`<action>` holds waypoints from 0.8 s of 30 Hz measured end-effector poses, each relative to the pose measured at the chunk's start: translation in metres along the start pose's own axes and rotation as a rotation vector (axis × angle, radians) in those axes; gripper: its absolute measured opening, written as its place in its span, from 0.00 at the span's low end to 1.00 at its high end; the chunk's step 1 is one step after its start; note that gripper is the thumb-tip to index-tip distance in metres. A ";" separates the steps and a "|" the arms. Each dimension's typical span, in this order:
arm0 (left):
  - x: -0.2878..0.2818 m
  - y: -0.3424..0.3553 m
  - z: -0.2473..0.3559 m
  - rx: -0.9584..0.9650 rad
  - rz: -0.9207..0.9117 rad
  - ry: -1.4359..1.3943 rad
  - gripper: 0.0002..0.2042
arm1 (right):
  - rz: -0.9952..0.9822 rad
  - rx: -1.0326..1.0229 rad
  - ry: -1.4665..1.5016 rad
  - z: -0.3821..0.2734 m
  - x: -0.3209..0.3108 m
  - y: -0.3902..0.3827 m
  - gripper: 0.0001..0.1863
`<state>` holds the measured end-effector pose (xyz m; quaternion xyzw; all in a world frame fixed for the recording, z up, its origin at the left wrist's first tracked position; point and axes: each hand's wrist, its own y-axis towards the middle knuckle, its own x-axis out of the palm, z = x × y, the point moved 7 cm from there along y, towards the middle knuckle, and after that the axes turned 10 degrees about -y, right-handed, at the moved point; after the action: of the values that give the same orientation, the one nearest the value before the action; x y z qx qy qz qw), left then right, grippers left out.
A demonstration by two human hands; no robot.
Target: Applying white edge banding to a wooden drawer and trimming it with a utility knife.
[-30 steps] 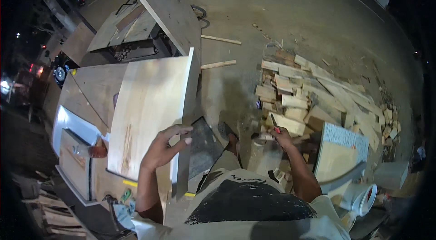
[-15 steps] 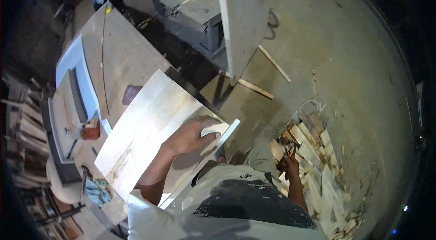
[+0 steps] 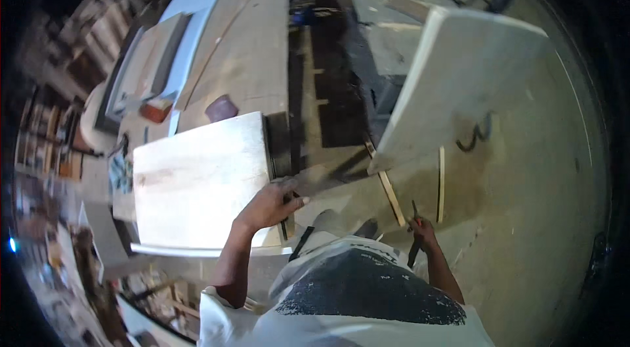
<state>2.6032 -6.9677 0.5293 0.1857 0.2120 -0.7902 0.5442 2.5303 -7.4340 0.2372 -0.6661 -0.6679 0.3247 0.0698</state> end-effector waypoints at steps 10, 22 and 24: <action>-0.046 0.018 -0.026 -0.140 0.390 -0.176 0.16 | -0.442 -0.226 -0.248 -0.341 0.154 0.190 0.19; -0.167 0.006 -0.081 -0.340 0.928 -0.177 0.15 | -0.443 -0.369 -0.208 -0.533 0.292 0.366 0.11; -0.166 -0.013 -0.088 -0.421 1.028 -0.194 0.14 | -0.520 -0.401 -0.240 -0.567 0.328 0.362 0.12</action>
<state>2.6531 -6.7871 0.5437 0.0792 0.1964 -0.3776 0.9014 3.1006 -6.9696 0.3774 -0.4310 -0.8692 0.2345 -0.0609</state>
